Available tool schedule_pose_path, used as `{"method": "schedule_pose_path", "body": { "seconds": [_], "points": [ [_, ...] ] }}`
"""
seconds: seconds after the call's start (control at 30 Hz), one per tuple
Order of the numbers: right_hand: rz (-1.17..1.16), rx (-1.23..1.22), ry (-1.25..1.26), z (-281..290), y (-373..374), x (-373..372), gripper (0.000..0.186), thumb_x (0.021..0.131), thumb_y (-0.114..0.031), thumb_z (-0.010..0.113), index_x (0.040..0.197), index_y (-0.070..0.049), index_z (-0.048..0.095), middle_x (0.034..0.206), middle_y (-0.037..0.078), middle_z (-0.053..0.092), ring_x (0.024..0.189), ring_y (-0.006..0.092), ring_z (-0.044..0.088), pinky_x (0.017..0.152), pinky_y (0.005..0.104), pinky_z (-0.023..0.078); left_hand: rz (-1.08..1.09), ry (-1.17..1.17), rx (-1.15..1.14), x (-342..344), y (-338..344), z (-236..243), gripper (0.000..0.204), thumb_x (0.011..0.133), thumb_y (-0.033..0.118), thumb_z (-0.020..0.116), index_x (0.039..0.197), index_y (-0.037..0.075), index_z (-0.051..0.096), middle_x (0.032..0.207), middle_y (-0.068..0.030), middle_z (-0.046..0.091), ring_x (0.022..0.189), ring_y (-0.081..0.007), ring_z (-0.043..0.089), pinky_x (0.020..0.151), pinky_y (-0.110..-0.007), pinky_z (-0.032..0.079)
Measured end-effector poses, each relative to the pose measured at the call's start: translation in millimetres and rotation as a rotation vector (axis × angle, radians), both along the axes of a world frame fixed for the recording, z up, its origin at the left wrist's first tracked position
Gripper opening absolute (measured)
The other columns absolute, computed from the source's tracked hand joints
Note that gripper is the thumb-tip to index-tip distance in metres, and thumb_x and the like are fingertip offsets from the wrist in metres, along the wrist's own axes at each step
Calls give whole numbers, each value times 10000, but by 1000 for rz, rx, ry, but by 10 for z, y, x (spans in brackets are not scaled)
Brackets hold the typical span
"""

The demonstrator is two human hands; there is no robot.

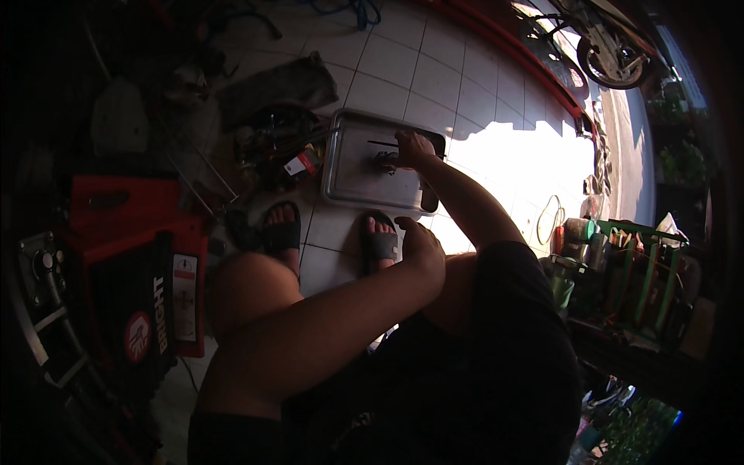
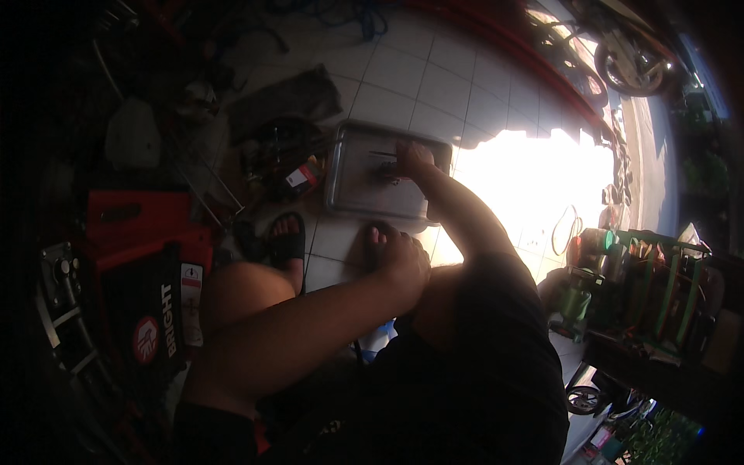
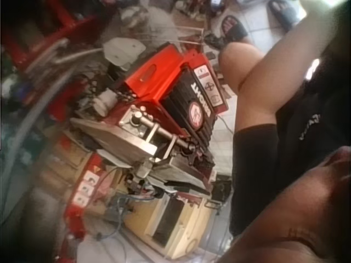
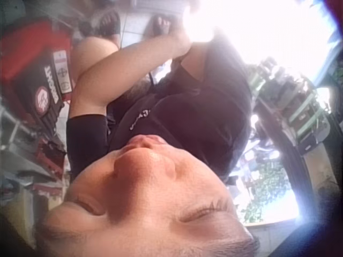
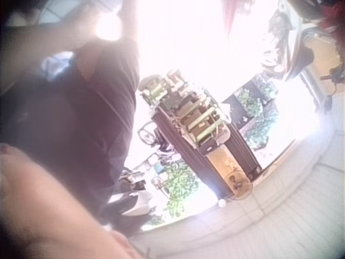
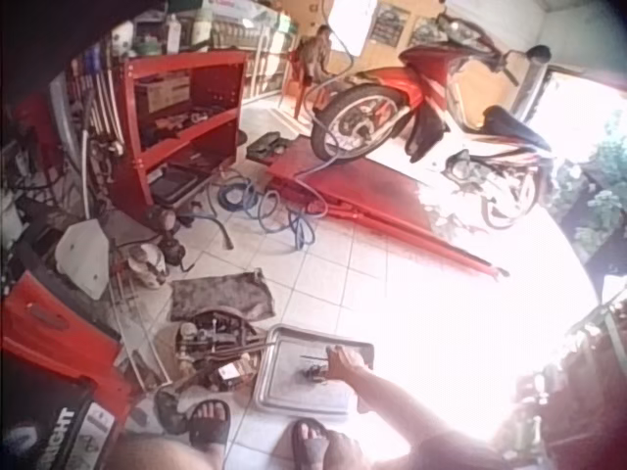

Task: The person sits on the floor and uses a screwdriver to work on a small mechanical part held in their left hand. They place the part on a metal tray, continue using the screwdriver, and then pick it up again to continue the task.

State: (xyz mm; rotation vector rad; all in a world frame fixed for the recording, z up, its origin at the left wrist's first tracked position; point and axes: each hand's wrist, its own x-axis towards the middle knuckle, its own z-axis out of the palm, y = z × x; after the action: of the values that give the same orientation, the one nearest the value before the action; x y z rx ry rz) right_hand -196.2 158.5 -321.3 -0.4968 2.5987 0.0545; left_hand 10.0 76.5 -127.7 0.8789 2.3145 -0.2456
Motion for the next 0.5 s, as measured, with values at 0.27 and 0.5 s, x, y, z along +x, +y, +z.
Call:
{"method": "schedule_pose_path", "body": {
  "seconds": [0.27, 0.5],
  "points": [
    [6, -141, 150, 1129, 432, -346, 354, 843, -363, 764, 1078, -100, 730, 1056, 162, 726, 1019, 361, 684, 899, 450, 547, 29, -97, 150, -73, -358, 334, 580, 878, 430, 726, 1301, 56, 595, 1329, -124, 614, 1236, -282, 598, 1038, -437, 468],
    [-89, -387, 386, 2073, 561, 398, 218, 818, -256, 745, 960, -97, 789, 958, 169, 739, 922, 365, 700, 846, 441, 553, 267, -38, 207, -233, -1067, 703, 642, 902, 449, 700, 1317, -13, 539, 1324, -187, 601, 1249, -339, 575, 1043, -416, 463]
  ]
}}
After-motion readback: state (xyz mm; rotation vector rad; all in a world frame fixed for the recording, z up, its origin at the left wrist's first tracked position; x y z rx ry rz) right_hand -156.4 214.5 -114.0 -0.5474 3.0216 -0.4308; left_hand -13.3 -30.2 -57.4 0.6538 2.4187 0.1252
